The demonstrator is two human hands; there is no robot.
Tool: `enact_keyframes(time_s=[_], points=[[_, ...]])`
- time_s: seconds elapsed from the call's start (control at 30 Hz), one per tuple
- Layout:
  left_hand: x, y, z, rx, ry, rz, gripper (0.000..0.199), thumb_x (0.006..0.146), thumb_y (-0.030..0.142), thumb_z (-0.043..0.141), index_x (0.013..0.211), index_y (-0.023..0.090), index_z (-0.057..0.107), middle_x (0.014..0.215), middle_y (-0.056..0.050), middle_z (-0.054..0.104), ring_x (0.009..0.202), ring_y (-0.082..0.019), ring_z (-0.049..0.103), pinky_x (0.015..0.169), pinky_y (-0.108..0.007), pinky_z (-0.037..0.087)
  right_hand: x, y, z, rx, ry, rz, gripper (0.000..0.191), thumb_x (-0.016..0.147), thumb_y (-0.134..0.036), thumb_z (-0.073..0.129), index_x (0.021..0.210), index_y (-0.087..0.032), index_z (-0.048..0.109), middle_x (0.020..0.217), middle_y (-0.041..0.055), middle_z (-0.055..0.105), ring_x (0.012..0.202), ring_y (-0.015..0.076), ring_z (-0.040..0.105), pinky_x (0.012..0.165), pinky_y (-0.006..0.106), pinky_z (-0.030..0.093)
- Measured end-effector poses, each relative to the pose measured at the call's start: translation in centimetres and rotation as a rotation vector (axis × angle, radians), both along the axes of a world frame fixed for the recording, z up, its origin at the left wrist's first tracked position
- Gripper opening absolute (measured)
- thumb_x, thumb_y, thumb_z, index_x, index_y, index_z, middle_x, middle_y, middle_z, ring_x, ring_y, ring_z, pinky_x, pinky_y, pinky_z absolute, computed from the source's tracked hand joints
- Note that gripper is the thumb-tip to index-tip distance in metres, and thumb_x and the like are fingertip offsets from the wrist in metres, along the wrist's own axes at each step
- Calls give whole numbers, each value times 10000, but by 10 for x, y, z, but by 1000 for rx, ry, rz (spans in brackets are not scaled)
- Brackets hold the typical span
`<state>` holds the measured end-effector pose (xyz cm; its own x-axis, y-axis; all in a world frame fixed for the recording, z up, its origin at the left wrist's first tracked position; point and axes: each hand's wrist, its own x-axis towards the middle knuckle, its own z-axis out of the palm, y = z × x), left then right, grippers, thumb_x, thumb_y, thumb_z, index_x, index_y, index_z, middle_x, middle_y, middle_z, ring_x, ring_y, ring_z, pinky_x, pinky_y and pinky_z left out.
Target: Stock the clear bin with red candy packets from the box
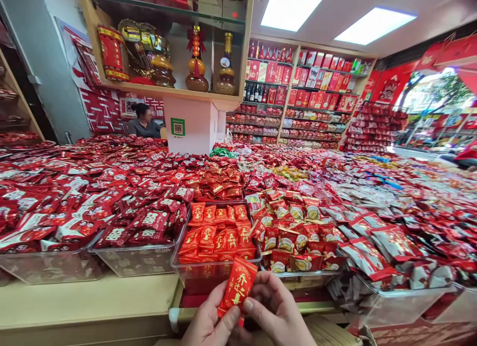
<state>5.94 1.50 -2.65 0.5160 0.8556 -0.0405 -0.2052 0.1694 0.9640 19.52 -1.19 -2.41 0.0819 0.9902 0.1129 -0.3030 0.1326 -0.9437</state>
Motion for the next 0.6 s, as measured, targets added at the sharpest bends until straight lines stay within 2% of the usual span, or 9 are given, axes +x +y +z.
enact_keyframes(time_s=[0.13, 0.27, 0.33, 0.43, 0.53, 0.6], points=[[-1, 0, -4, 9, -92, -45, 482, 703, 420, 628, 1140, 242, 528, 1142, -83, 608, 944, -236, 595, 700, -298, 488, -6, -2, -1, -2, 45, 36, 318, 651, -337, 708, 841, -173, 513, 705, 19, 651, 584, 95, 544, 561, 220, 383], [-1, -3, -6, -26, -103, -124, 522, 726, 443, 589, 1198, 250, 477, 1148, -93, 604, 841, -231, 633, 651, -316, 505, -5, -3, 4, -15, 64, 46, 316, 643, -353, 712, 811, -173, 514, 690, 14, 638, 593, 99, 542, 570, 221, 387], [-1, -5, -6, 1, -117, -80, 511, 728, 431, 594, 1190, 244, 484, 1118, -91, 624, 830, -214, 633, 720, -322, 496, -4, -3, 6, -23, 41, 36, 329, 648, -375, 703, 815, -176, 502, 698, 15, 627, 595, 100, 530, 570, 224, 383], [0, -8, -4, 42, -163, 59, 487, 715, 426, 611, 1157, 247, 512, 1026, -68, 674, 856, -196, 621, 863, -333, 438, -3, -4, 9, -22, -35, 10, 356, 665, -409, 675, 855, -192, 466, 720, 10, 608, 593, 105, 512, 567, 232, 379], [-1, -9, -2, 15, -222, 123, 418, 698, 440, 623, 1060, 233, 590, 944, -57, 703, 844, -199, 625, 818, -308, 458, -3, -7, 19, 7, -245, 61, 354, 685, -415, 645, 886, -191, 460, 698, 6, 595, 581, 111, 511, 542, 229, 378], [-2, -9, -1, -5, -217, 159, 373, 685, 438, 636, 975, 204, 629, 916, -65, 705, 731, -181, 640, 655, -256, 489, -2, -5, 35, 39, -466, 146, 277, 715, -380, 612, 868, -183, 491, 683, 7, 594, 567, 116, 524, 520, 226, 390]])
